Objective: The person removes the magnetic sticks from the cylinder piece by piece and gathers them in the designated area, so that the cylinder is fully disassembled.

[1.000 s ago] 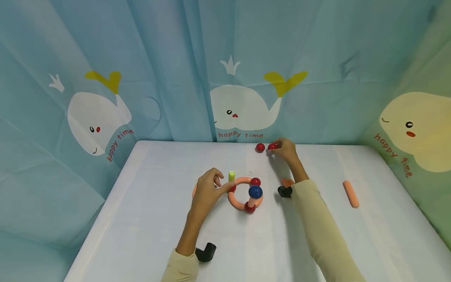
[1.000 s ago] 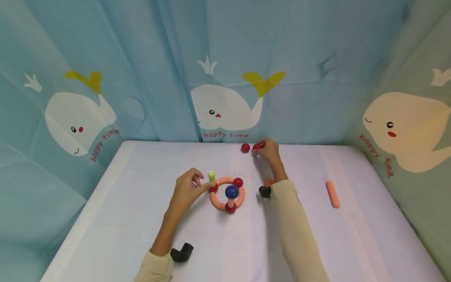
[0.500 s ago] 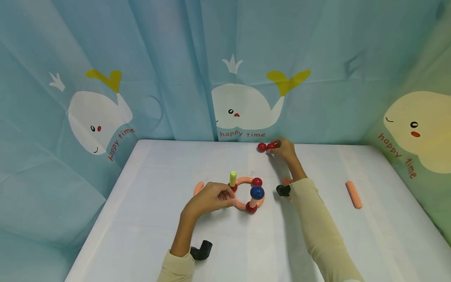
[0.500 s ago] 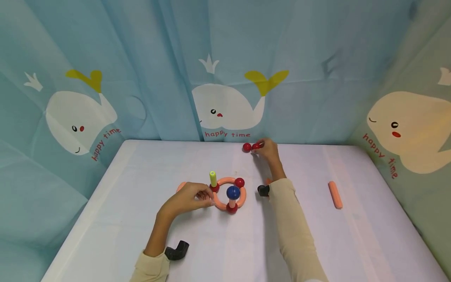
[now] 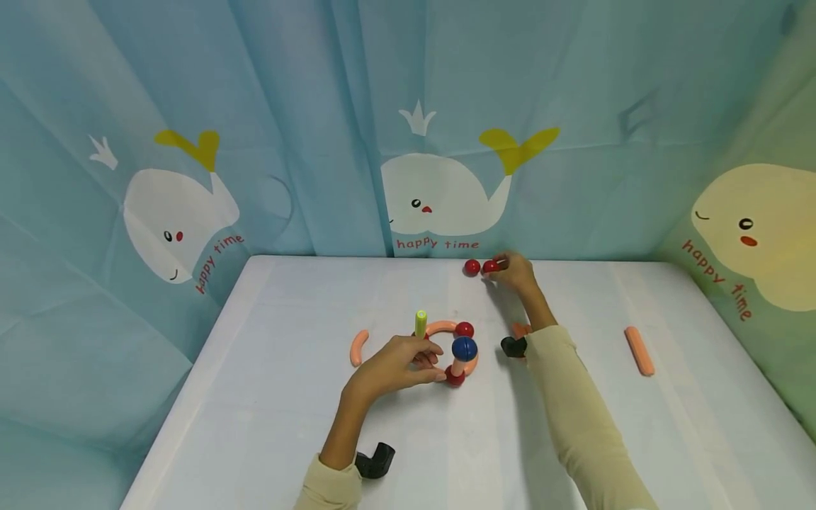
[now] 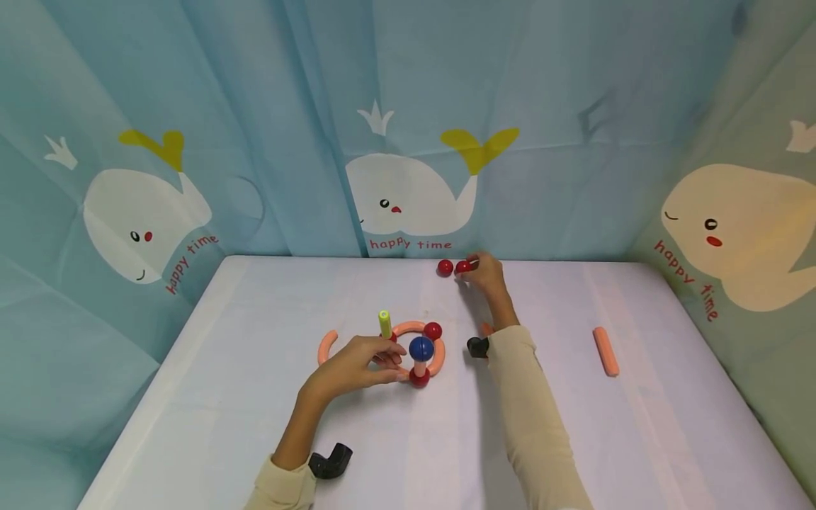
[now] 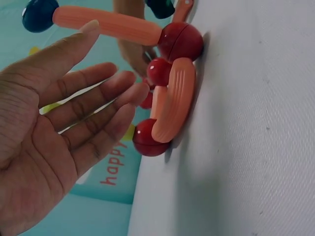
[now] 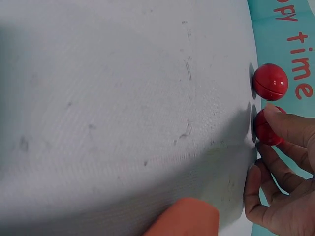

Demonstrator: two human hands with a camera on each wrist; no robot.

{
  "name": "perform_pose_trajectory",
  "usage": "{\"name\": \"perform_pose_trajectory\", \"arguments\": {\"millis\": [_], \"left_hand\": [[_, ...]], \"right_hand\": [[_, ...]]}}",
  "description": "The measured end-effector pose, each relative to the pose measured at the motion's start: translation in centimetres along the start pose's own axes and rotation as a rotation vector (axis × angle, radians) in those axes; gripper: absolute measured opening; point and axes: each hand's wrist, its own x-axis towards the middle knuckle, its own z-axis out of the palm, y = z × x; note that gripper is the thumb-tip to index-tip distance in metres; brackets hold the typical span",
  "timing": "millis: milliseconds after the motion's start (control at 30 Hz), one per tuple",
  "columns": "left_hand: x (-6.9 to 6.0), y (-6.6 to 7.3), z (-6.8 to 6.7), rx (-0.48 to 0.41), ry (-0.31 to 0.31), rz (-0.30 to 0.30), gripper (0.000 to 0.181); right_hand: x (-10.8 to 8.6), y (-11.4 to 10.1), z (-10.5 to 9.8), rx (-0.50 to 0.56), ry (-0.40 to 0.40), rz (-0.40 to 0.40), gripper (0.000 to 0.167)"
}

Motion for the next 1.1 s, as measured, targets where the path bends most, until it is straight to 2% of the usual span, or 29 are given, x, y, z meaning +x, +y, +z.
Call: {"name": "perform_pose_trajectory", "arguments": {"millis": [233,467,600,733,833,967,1033,1100], "left_hand": [[0.3,0.3,0.6,0.021,0.020,-0.016,0.049],[0.8,0.8,1.4,0.065,0.052,-0.004,0.046],[1.0,1.0,1.8,0.084,0.084,0.001,0.044],[1.1,1.0,2.2,0.059,0.115,-0.002,0.039],[1.3,0.9,2.5,0.034,0.137,0.015,0.036],[1.4,0.9,2.8,0.014,0.164,0.043,0.035],[1.5,0.9,2.9,0.000,0.174,0.049,0.034],[1.6,1.0,3.0,-0.025,0.181,0.046,0.035]], "right_hand": [[-0.6,0.4,-0.5,0.005,0.005,-0.004,0.053],[-2.3,-0.9,-2.3,0.016,0.095,-0.101,0.049],[-4.6,-2.6,-3.7,0.031,0.157,-0.201,0.045],[-7.7,-4.2,-4.2,0.055,0.175,-0.377,0.039],[-10.6,-5.1,-3.9,0.093,0.093,-0.538,0.032],[-14.2,-5.6,-3.1,0.171,-0.125,-0.727,0.028],[-15.5,-5.6,-2.5,0.201,-0.213,-0.783,0.033],[-16.6,-5.5,-2.0,0.199,-0.259,-0.809,0.038]]}}
